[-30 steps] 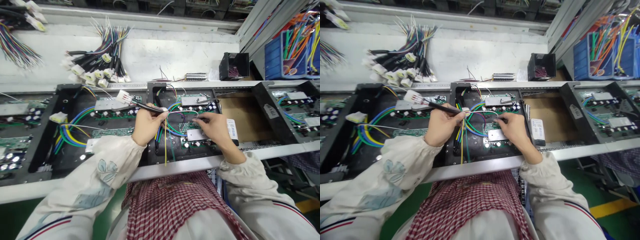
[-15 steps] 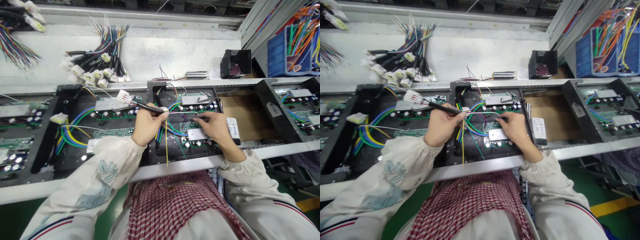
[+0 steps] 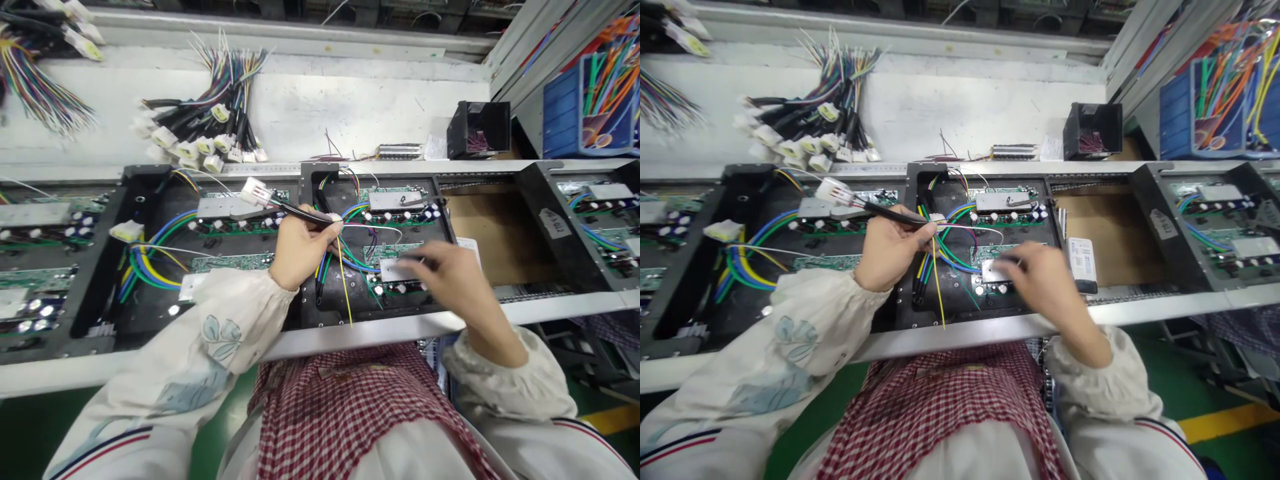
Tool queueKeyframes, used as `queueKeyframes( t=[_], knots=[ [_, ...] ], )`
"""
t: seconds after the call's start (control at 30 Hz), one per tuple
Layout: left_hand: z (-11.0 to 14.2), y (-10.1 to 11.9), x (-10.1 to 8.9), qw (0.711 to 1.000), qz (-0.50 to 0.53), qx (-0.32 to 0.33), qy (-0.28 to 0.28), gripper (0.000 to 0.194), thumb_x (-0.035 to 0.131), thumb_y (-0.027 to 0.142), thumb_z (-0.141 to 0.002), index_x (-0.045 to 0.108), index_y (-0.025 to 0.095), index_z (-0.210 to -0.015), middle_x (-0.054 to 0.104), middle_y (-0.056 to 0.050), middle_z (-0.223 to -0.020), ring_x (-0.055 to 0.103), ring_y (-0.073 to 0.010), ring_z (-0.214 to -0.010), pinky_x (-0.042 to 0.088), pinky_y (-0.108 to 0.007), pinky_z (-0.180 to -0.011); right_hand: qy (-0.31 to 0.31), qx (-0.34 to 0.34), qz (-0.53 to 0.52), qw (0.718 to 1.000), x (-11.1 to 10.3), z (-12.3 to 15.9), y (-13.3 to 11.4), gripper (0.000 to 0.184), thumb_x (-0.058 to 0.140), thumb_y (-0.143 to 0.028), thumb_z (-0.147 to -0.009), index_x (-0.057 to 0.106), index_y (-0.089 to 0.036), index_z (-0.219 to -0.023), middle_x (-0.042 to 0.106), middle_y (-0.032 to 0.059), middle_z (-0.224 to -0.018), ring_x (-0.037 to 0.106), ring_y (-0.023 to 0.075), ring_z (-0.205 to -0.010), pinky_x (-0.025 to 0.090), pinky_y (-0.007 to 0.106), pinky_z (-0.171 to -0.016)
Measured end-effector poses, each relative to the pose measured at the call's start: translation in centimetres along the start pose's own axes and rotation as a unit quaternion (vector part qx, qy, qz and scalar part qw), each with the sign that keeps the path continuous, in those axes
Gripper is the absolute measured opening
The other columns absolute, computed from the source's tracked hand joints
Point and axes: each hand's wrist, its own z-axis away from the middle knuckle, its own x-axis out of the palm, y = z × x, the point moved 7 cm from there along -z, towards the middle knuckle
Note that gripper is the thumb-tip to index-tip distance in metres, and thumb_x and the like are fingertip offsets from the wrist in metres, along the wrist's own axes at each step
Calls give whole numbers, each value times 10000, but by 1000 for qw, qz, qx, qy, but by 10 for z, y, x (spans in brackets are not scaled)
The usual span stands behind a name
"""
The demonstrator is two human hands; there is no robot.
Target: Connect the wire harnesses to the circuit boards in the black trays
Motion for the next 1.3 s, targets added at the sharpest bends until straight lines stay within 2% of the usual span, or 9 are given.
queueKeyframes(
  t=[0.07,0.1,0.27,0.43,0.8,1.03,1.17,1.2,1.3],
  knots=[
    [0,0,0,1000,3,5,2,275,740,147,-623,469,166,-662,585,64,-525,606,-117,-429,563,-233,-403,-86,-65,-59,992,17,7,-27,86,665,-216,-812,737,-180,-783,705,33,-711,644,169,-646,480,278,-602],
    [0,0,0,1000,3,7,2,253,710,124,-639,462,168,-661,585,66,-523,609,-118,-432,564,-234,-404,-97,-77,-84,989,23,7,-35,93,658,-211,-819,731,-181,-770,701,26,-697,640,158,-634,475,265,-588],
    [3,1,4,999,-23,15,-29,262,668,95,-662,420,182,-653,568,76,-494,629,-139,-441,564,-231,-402,89,-48,-54,993,21,-11,-26,83,666,-237,-812,724,-178,-802,730,44,-774,667,171,-695,482,274,-642],
    [7,1,6,997,-56,7,-59,249,668,163,-695,422,182,-670,562,69,-492,644,-146,-471,582,-244,-447,94,-52,-3,994,31,-18,-13,84,661,-235,-804,717,-180,-775,727,43,-744,667,176,-663,471,272,-616],
    [8,2,9,994,-73,11,-79,244,661,168,-718,418,186,-692,565,75,-472,632,-121,-445,561,-186,-438,116,-70,11,991,30,-18,-18,48,692,-197,-777,703,-164,-743,712,30,-690,640,155,-594,443,246,-563],
    [7,2,8,996,-61,4,-70,240,653,157,-708,415,188,-692,564,73,-483,637,-134,-460,572,-221,-440,38,-28,64,997,26,-8,-18,146,678,-303,-805,719,-163,-803,700,68,-734,650,206,-676,455,294,-602],
    [6,-2,8,996,-61,-3,-66,232,649,183,-716,417,192,-707,566,63,-497,639,-146,-474,576,-251,-457,-104,-49,-34,993,29,7,-34,96,689,-280,-801,717,-189,-794,696,29,-737,640,164,-657,471,268,-609],
    [6,-2,7,996,-67,6,-61,228,651,198,-718,424,190,-707,572,57,-527,644,-146,-492,577,-254,-468,-115,-54,-68,990,29,8,-37,71,689,-256,-801,715,-194,-777,700,14,-728,641,150,-644,473,256,-606],
    [7,2,4,988,-136,62,-41,205,659,235,-722,469,171,-680,586,26,-675,641,-120,-563,563,-239,-512,4,-45,-103,994,18,-3,-34,46,696,-235,-794,718,-198,-776,720,2,-724,653,138,-634,478,243,-604]
  ],
)
